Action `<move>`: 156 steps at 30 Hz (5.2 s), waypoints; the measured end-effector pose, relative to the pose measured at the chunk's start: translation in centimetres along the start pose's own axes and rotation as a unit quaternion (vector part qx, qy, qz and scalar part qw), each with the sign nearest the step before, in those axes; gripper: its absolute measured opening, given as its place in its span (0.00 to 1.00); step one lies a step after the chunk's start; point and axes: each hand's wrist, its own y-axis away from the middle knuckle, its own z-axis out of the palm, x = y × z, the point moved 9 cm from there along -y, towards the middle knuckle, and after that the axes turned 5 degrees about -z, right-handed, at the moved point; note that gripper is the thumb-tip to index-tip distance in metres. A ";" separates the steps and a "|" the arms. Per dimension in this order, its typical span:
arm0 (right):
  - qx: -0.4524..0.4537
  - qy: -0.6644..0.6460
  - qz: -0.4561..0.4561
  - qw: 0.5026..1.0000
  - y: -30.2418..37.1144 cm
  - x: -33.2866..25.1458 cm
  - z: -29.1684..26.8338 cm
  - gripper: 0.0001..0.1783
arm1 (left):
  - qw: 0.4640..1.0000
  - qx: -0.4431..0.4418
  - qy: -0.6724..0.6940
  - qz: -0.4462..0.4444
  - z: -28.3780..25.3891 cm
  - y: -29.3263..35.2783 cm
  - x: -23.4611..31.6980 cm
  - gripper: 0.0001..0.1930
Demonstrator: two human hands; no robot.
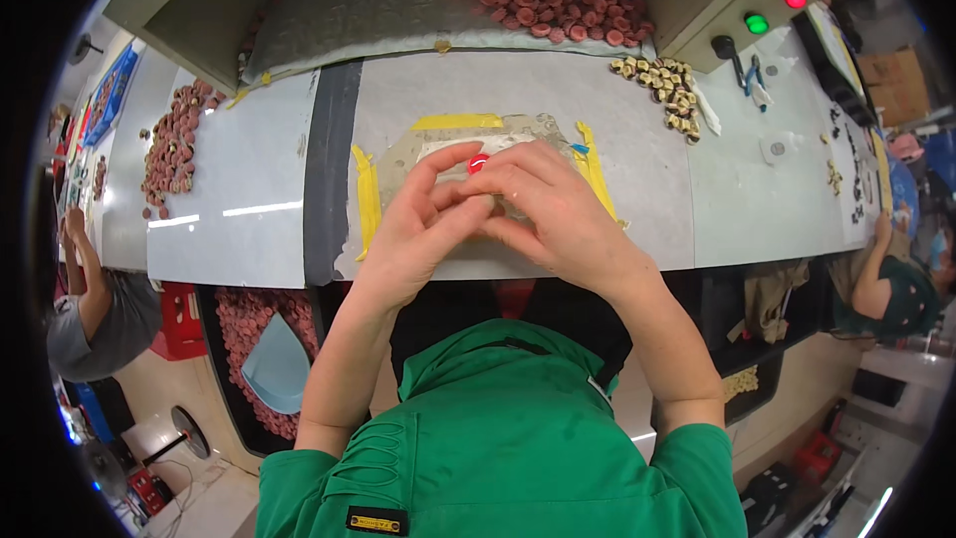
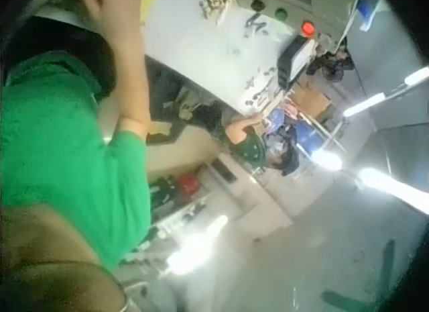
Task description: The person assembles small figurines by picking up components by hand, applying glue to them, and pressing the pieces together.
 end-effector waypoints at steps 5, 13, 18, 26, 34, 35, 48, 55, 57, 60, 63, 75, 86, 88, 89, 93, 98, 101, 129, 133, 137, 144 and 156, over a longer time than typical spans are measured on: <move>0.038 -0.267 0.166 0.949 2.3 2.8 0.6 0.13 | 0.993 -0.043 0.091 -0.053 0.5 0.2 -1.3 0.25; 0.052 -0.370 0.210 0.903 3.1 3.3 2.3 0.10 | 0.993 -0.035 0.101 -0.047 0.5 0.1 -1.9 0.24; 0.053 -0.432 0.222 0.873 3.2 3.1 2.6 0.08 | 0.995 -0.051 0.083 -0.027 0.7 0.0 -1.9 0.22; 0.076 -0.429 0.231 0.870 3.5 2.5 2.4 0.08 | 0.996 -0.055 0.075 -0.018 0.8 0.1 -1.9 0.22; 0.035 -0.481 0.254 0.839 3.8 3.1 2.6 0.08 | 0.997 -0.055 0.061 -0.002 1.0 0.1 -1.7 0.22; 0.032 -0.492 0.245 0.835 3.8 3.0 2.6 0.08 | 0.998 -0.053 0.045 -0.006 1.1 0.2 -1.5 0.22; 0.059 -0.293 0.213 0.930 4.6 3.3 -1.3 0.11 | 0.993 0.012 -0.116 -0.012 -1.6 1.2 0.3 0.20; 0.205 0.161 0.276 0.925 9.7 10.7 -13.5 0.08 | 0.620 0.355 -0.692 0.108 -21.3 2.6 11.3 0.11; 0.203 0.213 0.279 0.914 9.9 12.0 -14.6 0.08 | 0.560 0.389 -0.722 0.118 -26.8 4.4 12.9 0.11; 0.154 0.262 0.192 0.933 8.8 12.5 -14.0 0.07 | 0.448 0.401 -0.787 0.137 -27.6 5.0 14.2 0.11; 0.139 0.300 0.194 0.924 8.7 13.1 -13.8 0.05 | 0.449 0.392 -0.772 0.221 -24.3 2.3 14.2 0.11; 0.083 0.038 0.297 0.950 7.6 9.8 -8.8 0.08 | 0.775 0.199 -0.542 0.258 -6.1 -19.3 9.1 0.14; 0.059 0.127 0.230 0.963 7.1 9.7 -8.9 0.08 | 0.966 0.147 -0.210 0.042 -8.6 -8.9 7.2 0.14; 0.057 0.116 0.210 0.969 6.8 9.2 -8.5 0.08 | 0.995 0.091 0.040 0.003 -7.3 -5.0 5.0 0.16; 0.044 0.131 0.214 0.967 6.7 9.0 -8.5 0.08 | 0.994 0.080 0.078 -0.007 -6.6 -3.7 3.9 0.17; -0.015 0.156 0.229 0.961 6.0 8.5 -7.8 0.08 | 0.975 0.050 0.213 -0.039 -4.2 -0.5 -0.2 0.17; -0.020 0.115 0.285 0.951 6.5 9.6 -7.5 0.07 | 0.959 0.034 0.281 -0.015 -3.9 0.2 -2.0 0.17; -0.021 0.090 0.289 0.953 6.0 9.5 -6.6 0.07 | 0.954 0.052 0.294 -0.038 -4.1 0.4 -1.8 0.17; 0.088 -0.333 0.200 0.917 0.3 3.9 2.5 0.07 | 0.978 0.060 0.201 0.011 -3.7 0.7 -1.7 0.12; 0.080 -0.322 0.202 0.921 0.0 3.4 3.2 0.07 | 0.980 0.074 0.184 0.023 -3.6 0.6 -1.7 0.11; 0.104 -0.289 0.206 0.929 0.2 3.0 3.5 0.07 | 0.972 0.123 0.082 0.180 -3.1 1.6 0.4 0.11; 0.124 -0.153 0.098 0.975 0.3 2.0 2.2 0.13 | 0.978 0.075 0.158 0.112 -3.5 1.0 -0.8 0.14; -0.019 -0.054 -0.019 0.998 -0.9 0.5 1.5 0.15 | 1.000 0.006 -0.016 0.022 -1.0 0.2 -0.1 0.30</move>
